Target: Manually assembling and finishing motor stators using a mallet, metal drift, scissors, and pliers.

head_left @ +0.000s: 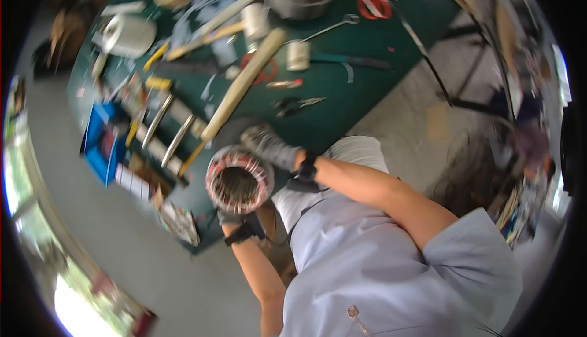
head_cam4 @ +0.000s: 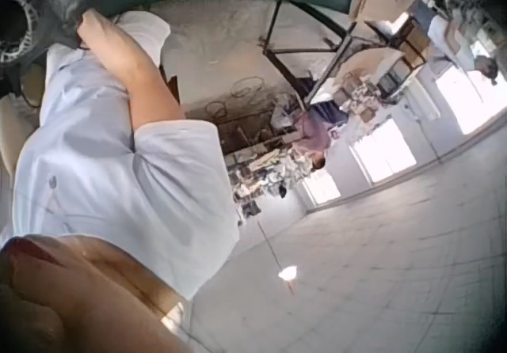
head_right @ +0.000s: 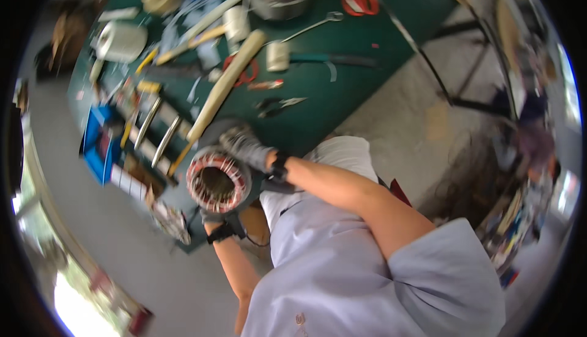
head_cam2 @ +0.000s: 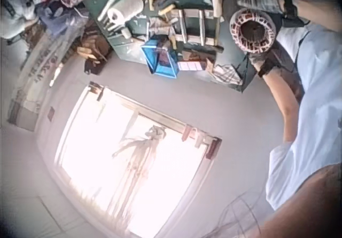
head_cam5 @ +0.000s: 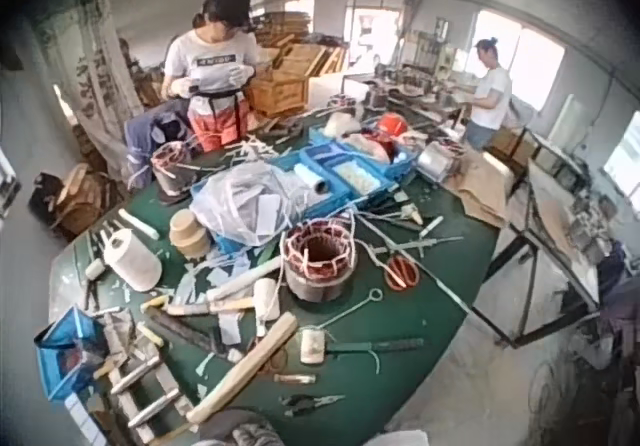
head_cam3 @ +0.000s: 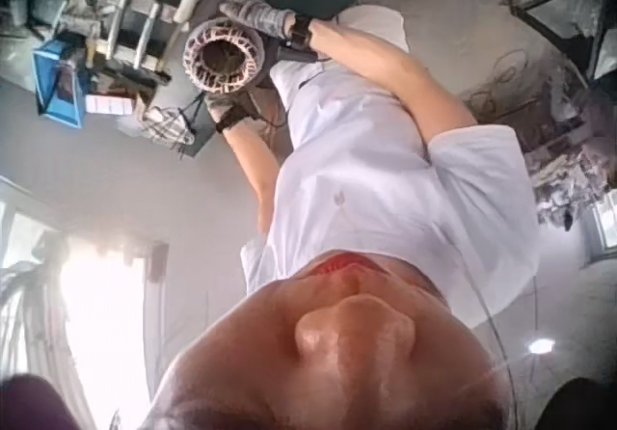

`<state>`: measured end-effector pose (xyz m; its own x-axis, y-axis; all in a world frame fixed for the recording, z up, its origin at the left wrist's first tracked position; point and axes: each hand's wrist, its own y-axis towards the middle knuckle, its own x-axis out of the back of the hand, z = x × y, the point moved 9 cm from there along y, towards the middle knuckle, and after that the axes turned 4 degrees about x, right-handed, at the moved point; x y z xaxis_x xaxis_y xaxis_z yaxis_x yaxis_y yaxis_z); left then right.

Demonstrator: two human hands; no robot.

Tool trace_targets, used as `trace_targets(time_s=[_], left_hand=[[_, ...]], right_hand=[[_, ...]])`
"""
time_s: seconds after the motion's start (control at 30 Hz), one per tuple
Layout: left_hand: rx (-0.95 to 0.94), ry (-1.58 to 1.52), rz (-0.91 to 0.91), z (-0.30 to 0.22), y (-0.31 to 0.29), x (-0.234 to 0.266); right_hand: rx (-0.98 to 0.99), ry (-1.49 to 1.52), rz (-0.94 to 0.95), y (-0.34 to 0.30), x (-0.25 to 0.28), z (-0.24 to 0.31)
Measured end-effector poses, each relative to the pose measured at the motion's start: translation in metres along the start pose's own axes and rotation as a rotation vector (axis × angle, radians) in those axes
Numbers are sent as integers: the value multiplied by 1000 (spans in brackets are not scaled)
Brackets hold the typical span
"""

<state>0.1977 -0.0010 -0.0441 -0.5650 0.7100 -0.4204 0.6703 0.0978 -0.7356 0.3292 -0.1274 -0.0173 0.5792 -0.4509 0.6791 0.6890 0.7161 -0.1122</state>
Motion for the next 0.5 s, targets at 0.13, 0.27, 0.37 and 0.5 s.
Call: trace_targets(time_s=[0.13, 0.27, 0.37, 0.5], left_hand=[[59, 30, -33, 14, 8, -31], [98, 96, 8, 28, -2, -62], [86, 109, -21, 32, -14, -63], [140, 202, 64, 55, -30, -125]], right_hand=[[-130, 69, -58, 12, -5, -31], [65, -186, -404, 32, -59, -66], [-191, 1087, -197, -11, 20, -39], [-409, 1235, -381, -93, 94, -68]])
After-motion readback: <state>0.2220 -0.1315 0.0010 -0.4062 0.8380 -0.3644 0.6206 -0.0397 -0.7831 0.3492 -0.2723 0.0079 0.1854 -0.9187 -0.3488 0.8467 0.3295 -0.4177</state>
